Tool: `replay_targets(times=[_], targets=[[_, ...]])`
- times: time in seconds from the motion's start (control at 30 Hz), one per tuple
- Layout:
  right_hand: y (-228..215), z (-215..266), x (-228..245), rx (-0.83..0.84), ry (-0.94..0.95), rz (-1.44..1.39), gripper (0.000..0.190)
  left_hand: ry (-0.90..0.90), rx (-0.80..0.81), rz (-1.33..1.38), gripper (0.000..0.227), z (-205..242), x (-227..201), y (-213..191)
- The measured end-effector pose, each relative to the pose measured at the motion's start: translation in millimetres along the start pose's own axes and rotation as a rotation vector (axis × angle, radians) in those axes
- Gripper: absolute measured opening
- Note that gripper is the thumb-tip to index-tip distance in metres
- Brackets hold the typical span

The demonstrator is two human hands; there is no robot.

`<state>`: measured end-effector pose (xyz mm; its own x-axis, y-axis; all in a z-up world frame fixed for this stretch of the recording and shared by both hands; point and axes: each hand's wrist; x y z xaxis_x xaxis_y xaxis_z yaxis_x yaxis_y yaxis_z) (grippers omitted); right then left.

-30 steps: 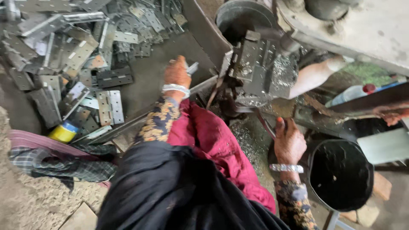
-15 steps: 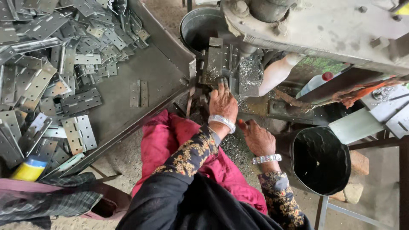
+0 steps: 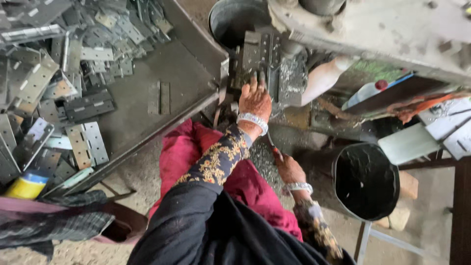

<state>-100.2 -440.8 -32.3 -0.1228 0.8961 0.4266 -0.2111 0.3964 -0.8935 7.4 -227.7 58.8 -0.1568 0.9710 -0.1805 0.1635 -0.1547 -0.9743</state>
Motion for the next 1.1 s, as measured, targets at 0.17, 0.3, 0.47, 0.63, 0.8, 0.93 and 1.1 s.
replay_targets(times=[0.17, 0.3, 0.47, 0.63, 0.8, 0.93, 1.1], targets=[[5, -16, -18, -0.068, -0.036, 0.145, 0.065, -0.076, -0.189, -0.076, 0.046, -22, -3, 3], [21, -1, -2, 0.037, 0.029, 0.066, 0.066, -0.054, -0.032, 0.034, 0.048, -22, -1, 11], [-29, -16, 29, 0.024, 0.026, 0.093, 0.061, -0.055, 0.018, -0.079, 0.045, -40, 7, 11], [-37, 7, 48, 0.024, 0.032, 0.094, 0.060, -0.064, -0.045, -0.078, 0.046, -50, 3, 28], [-10, 3, 28, 0.044, -0.004, 0.028, 0.060, -0.058, 0.026, -0.053, 0.048, -50, 4, 31], [-7, -18, -12, -0.020, -0.052, 0.160, 0.063, -0.096, 0.030, -0.107, 0.046, -65, 2, 25], [18, -7, -5, 0.061, -0.046, -0.014, 0.061, -0.089, 0.118, -0.126, 0.047, -89, -6, 19]])
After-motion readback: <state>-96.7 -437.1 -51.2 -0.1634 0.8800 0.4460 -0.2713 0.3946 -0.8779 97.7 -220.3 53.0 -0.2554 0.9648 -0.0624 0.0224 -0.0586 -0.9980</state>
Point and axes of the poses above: each hand's wrist, its own z-axis away from the middle knuckle, its own y-axis out of the palm, x = y × z, and after that the axes turned 10 degrees about -y, right-handed
